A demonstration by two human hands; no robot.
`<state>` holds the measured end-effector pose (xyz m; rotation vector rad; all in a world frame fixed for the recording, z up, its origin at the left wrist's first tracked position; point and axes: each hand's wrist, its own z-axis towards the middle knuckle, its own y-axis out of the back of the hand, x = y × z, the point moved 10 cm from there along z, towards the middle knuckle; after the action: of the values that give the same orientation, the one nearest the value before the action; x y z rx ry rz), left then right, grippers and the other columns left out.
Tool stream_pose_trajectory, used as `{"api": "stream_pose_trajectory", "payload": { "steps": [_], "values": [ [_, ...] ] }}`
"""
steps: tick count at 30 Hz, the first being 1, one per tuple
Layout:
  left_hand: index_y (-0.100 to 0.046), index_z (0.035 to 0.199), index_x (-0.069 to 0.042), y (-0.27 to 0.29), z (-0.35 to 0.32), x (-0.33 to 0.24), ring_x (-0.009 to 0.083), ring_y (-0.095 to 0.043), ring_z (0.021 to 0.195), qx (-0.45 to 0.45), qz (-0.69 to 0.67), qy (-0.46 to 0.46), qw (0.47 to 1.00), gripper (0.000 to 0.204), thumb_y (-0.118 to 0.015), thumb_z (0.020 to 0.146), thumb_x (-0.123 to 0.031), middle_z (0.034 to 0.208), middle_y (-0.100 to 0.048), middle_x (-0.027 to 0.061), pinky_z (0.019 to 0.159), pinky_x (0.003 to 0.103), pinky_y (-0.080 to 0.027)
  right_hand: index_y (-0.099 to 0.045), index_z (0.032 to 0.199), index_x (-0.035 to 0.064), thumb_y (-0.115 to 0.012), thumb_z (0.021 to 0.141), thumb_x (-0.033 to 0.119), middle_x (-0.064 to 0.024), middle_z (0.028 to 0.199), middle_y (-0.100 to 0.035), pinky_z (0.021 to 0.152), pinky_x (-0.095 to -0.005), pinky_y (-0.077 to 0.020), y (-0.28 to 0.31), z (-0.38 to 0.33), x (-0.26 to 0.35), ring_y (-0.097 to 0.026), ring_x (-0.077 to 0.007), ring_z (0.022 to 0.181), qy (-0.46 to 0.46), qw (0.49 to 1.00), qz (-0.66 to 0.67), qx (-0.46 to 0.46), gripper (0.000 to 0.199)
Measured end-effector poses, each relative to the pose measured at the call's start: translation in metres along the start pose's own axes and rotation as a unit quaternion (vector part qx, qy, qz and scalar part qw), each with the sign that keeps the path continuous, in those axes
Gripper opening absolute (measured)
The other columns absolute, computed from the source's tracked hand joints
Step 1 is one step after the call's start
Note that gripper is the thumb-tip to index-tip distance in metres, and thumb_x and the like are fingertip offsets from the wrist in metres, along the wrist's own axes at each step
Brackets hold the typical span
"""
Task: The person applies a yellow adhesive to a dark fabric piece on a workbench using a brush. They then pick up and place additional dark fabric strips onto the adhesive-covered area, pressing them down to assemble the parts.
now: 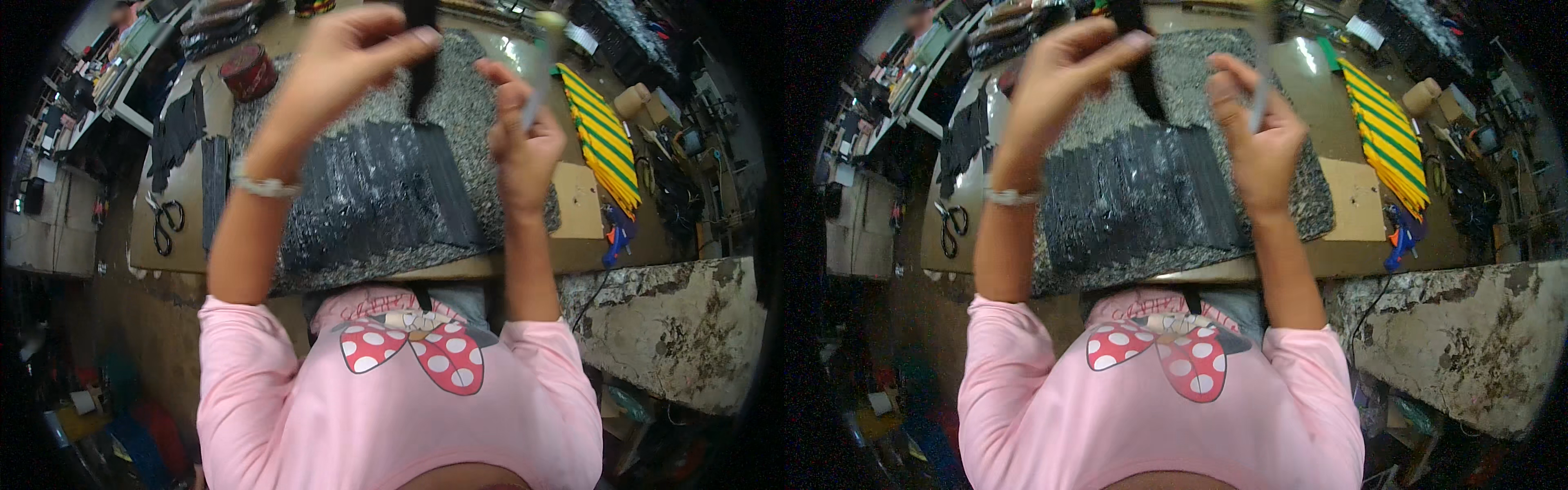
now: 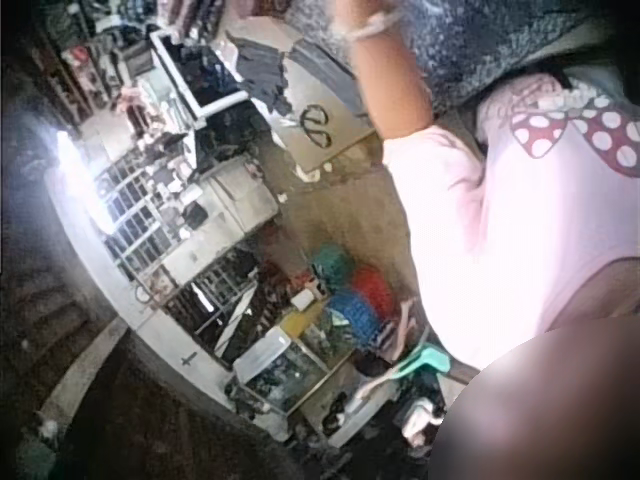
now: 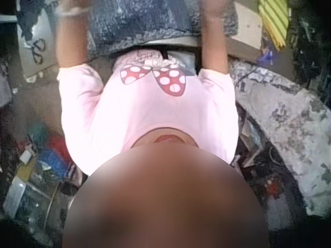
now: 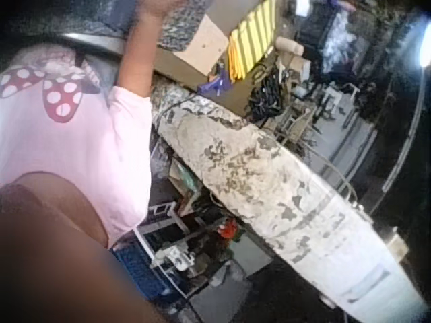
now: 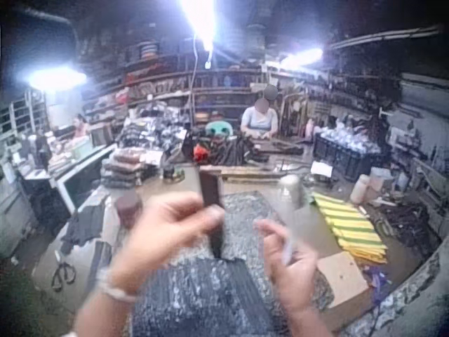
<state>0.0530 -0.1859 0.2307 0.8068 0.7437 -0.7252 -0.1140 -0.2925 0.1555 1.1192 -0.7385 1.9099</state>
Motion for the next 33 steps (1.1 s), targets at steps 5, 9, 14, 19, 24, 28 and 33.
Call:
{"api": "stream_pose_trajectory", "payload": {
  "steps": [5, 9, 14, 19, 24, 28, 33],
  "values": [
    [-0.065, 0.091, -0.002, -0.069, 0.019, 0.050, 0.0049, -0.056, 0.059, -0.016, -0.248, 0.154, 0.956, 0.019, -0.073, 0.084, -0.018, 0.073, -0.064, 0.0010, 0.052, 0.018, -0.044, -0.064, 0.110, -0.0044, -0.067, 0.088, 0.009, -0.0068, 0.093, -0.068, 0.071, -0.0203, -0.0466, 0.012, -0.036, -0.011, -0.059, -0.0068, 0.080, -0.068, 0.997, 0.014, -0.026, 0.026],
    [-0.064, 0.092, -0.006, -0.087, 0.031, 0.091, 0.0025, -0.054, 0.063, 0.034, -0.196, 0.166, 0.966, 0.021, -0.068, 0.088, -0.026, 0.076, -0.062, -0.0018, 0.053, 0.017, -0.042, -0.064, 0.109, -0.0053, -0.065, 0.089, 0.009, -0.0030, 0.088, -0.066, 0.070, -0.0193, -0.0455, 0.060, -0.065, -0.041, -0.058, -0.0054, 0.079, -0.130, 0.991, -0.036, -0.013, 0.025],
    [-0.069, 0.100, -0.006, -0.123, 0.036, 0.152, 0.0035, -0.054, 0.068, 0.155, -0.072, 0.205, 0.964, 0.032, -0.068, 0.087, -0.036, 0.074, -0.060, -0.0031, 0.058, 0.021, -0.042, -0.067, 0.104, -0.0031, -0.065, 0.091, 0.018, 0.0049, 0.080, -0.058, 0.059, -0.0182, -0.0364, 0.122, -0.105, -0.058, -0.045, -0.0016, 0.068, -0.173, 0.970, -0.169, -0.036, 0.025],
    [-0.072, 0.089, -0.004, -0.143, 0.028, 0.194, 0.0074, -0.057, 0.073, 0.182, 0.042, 0.200, 0.962, 0.032, -0.072, 0.083, -0.035, 0.077, -0.065, -0.0020, 0.065, 0.023, -0.045, -0.069, 0.101, -0.0019, -0.066, 0.089, 0.014, 0.0005, 0.079, -0.063, 0.063, -0.0214, -0.0421, 0.131, -0.124, -0.078, -0.051, -0.0048, 0.070, -0.226, 0.945, -0.237, -0.019, 0.021],
    [-0.073, 0.087, -0.005, -0.142, 0.023, 0.224, 0.0080, -0.060, 0.075, 0.205, 0.129, 0.178, 0.954, 0.027, -0.075, 0.081, -0.031, 0.079, -0.068, 0.0011, 0.069, 0.025, -0.048, -0.068, 0.096, -0.0028, -0.066, 0.086, 0.013, -0.0137, 0.082, -0.067, 0.066, -0.0319, -0.0483, 0.117, -0.122, -0.085, -0.064, -0.0203, 0.072, -0.164, 0.946, -0.280, 0.000, 0.019],
    [-0.073, 0.088, -0.006, -0.143, 0.021, 0.239, 0.0092, -0.060, 0.074, 0.252, 0.115, 0.203, 0.939, 0.027, -0.075, 0.081, -0.032, 0.079, -0.068, 0.0009, 0.069, 0.026, -0.048, -0.068, 0.094, -0.0022, -0.066, 0.085, 0.013, -0.0175, 0.086, -0.066, 0.069, -0.0357, -0.0490, 0.104, -0.125, -0.089, -0.065, -0.0299, 0.076, -0.154, 0.945, -0.287, 0.024, 0.018],
    [-0.072, 0.089, -0.005, -0.144, 0.023, 0.235, 0.0101, -0.060, 0.074, 0.254, 0.154, 0.183, 0.937, 0.030, -0.074, 0.082, -0.034, 0.080, -0.068, 0.0023, 0.070, 0.027, -0.047, -0.067, 0.094, -0.0025, -0.065, 0.086, 0.012, -0.0168, 0.082, -0.064, 0.066, -0.0360, -0.0477, 0.098, -0.126, -0.085, -0.064, -0.0299, 0.074, -0.138, 0.946, -0.293, 0.013, 0.017]
  ]
}}
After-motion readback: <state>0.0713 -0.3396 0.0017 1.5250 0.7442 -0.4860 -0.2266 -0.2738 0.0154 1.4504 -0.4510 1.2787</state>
